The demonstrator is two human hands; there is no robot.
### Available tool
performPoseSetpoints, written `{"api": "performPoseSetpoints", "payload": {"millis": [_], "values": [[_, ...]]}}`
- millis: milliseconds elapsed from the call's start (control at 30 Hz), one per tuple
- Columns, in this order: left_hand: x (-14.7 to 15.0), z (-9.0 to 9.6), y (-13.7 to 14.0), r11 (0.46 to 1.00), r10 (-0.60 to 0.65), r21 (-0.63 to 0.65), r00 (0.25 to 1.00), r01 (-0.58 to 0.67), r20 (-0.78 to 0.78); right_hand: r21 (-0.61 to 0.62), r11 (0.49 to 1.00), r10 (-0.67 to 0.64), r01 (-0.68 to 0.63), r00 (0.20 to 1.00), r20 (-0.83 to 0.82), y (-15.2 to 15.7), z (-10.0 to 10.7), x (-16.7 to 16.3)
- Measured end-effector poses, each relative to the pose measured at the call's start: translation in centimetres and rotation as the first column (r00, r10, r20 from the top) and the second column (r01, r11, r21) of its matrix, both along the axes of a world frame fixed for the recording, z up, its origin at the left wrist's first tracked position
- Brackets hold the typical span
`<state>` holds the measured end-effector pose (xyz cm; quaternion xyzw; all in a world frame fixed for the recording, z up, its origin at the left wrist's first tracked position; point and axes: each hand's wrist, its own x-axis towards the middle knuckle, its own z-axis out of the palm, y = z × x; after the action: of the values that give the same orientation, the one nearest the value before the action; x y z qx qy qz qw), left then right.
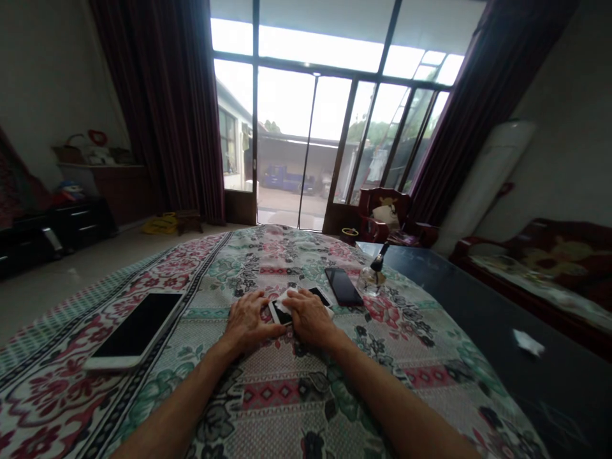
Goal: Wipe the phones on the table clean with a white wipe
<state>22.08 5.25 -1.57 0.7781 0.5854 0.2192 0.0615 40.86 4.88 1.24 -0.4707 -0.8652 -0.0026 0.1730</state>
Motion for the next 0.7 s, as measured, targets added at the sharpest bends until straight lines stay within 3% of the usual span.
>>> {"api": "performPoseSetpoints", "payload": {"millis": [200, 300, 433, 700], "values": [[-0.2, -0.3, 0.2, 1.000, -0.016, 0.012, 1.000, 0.016, 0.015, -0.029, 0.961, -0.274, 0.275, 0.961, 0.038, 1.2, 0.7, 2.9], [-0.2, -0.3, 0.2, 1.000, -0.009, 0.021, 1.000, 0.008, 0.028, 0.002, 0.939, -0.342, 0.343, 0.938, 0.046, 1.2, 0.6, 3.4], [-0.1, -0.2, 0.1, 1.000, -0.007, 0.021, 1.000, 0.007, 0.028, 0.045, 0.968, -0.249, 0.247, 0.968, 0.042, 0.5, 0.3, 1.9], [0.1, -0.1, 0.0, 1.000, 0.011, 0.003, 1.000, -0.011, 0.024, 0.000, 0.996, 0.087, -0.087, 0.996, -0.018, -1.6, 0.1, -1.5]]}}
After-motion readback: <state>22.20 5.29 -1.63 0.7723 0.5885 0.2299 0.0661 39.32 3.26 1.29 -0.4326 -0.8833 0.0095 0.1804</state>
